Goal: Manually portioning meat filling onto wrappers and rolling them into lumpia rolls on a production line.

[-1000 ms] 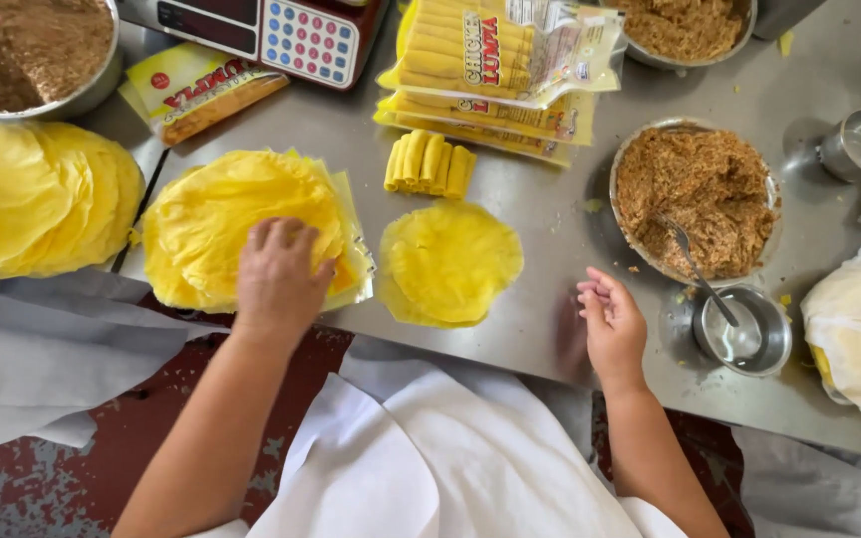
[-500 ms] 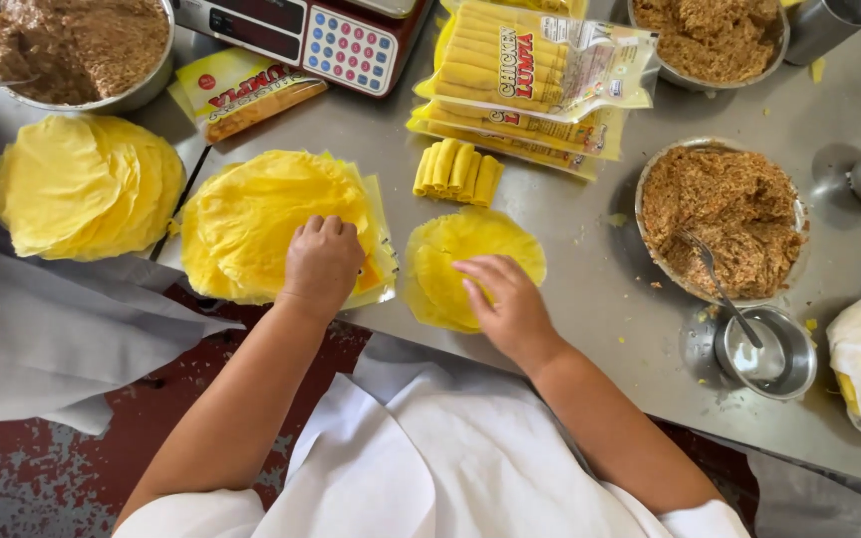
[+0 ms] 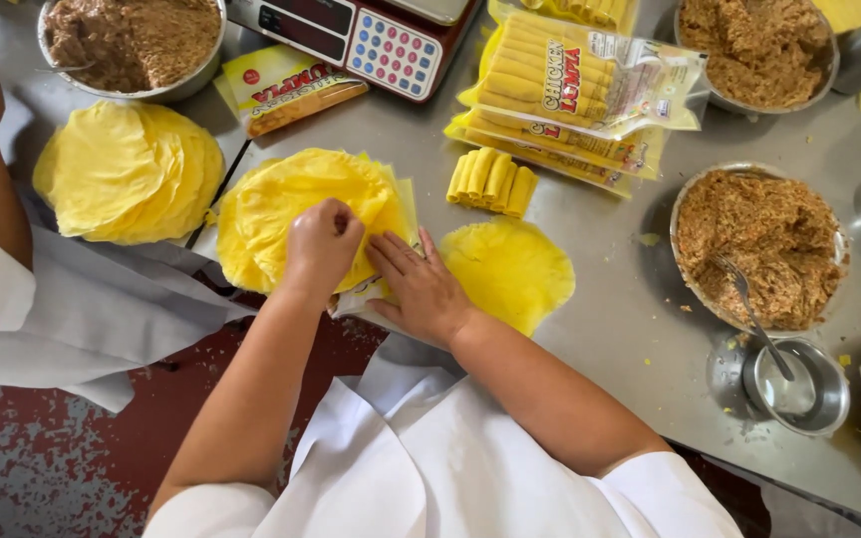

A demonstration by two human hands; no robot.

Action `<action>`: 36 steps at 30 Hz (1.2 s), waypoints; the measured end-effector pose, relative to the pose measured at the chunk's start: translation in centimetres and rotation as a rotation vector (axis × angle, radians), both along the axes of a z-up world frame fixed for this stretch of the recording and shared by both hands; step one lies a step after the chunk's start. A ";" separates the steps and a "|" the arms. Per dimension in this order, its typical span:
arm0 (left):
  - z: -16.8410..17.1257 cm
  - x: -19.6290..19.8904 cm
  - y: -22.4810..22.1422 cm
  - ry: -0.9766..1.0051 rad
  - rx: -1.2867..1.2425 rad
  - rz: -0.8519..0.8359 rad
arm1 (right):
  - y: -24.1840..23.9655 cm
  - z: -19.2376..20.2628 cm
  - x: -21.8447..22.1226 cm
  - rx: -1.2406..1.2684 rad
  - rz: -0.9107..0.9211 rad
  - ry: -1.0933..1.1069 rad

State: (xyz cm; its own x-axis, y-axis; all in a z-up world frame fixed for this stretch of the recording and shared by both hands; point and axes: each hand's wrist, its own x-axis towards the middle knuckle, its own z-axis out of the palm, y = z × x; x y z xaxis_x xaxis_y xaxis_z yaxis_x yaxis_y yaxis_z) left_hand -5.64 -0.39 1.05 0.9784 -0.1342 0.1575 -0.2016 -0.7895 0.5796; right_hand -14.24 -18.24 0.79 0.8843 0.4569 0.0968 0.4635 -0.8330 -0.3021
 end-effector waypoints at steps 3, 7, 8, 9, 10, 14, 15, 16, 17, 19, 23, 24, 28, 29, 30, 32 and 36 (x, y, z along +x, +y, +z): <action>2.7 0.0 -2.6 -0.063 0.093 -0.103 | 0.6 0.6 0.7 -0.087 -0.016 0.024; -1.4 2.9 -5.3 -0.214 0.408 -0.130 | 0.5 1.7 0.3 -0.107 -0.015 -0.056; -4.0 4.8 -5.4 -0.186 0.503 -0.148 | 0.3 1.2 0.5 -0.087 -0.011 -0.038; -6.7 6.7 -5.4 -0.158 0.599 -0.166 | 0.1 0.8 0.6 -0.068 -0.006 -0.021; -7.9 8.2 -4.9 -0.158 0.598 -0.165 | 0.1 0.7 0.7 -0.069 -0.005 -0.021; -3.9 7.3 -0.9 -0.147 0.595 -0.266 | 0.2 0.9 0.8 -0.069 -0.012 0.013; -0.8 5.4 0.6 0.019 0.128 -0.112 | 0.1 1.0 0.8 -0.054 -0.011 0.051; -0.3 4.1 1.5 0.022 0.131 -0.106 | 0.3 1.0 0.8 -0.051 -0.005 0.054; 0.3 2.7 2.4 0.053 0.076 -0.040 | 0.4 0.9 0.8 -0.061 -0.006 0.062; 2.2 0.4 3.5 0.082 0.021 0.024 | 0.5 1.2 1.0 -0.071 -0.011 0.068; 3.9 -2.1 4.1 0.170 -0.080 0.074 | 0.8 2.4 0.5 -0.101 -0.022 0.070; 3.7 -1.9 4.3 0.189 -0.037 0.051 | 0.8 2.8 0.3 -0.108 -0.023 0.075; 6.3 -1.3 3.8 0.226 0.115 -0.055 | 0.6 2.0 0.6 -0.103 -0.028 0.063; 7.0 -1.3 3.5 0.289 0.191 -0.073 | 0.4 1.7 0.8 -0.070 -0.032 0.080; 7.5 -1.6 3.2 0.357 0.267 -0.089 | 0.3 1.3 0.7 -0.037 -0.034 0.102; 7.6 -2.3 2.7 0.325 0.238 -0.099 | -0.6 -0.2 1.8 0.104 -0.059 0.153; 7.0 -3.6 2.8 0.313 0.130 -0.051 | -2.0 1.2 2.3 0.313 -0.192 0.109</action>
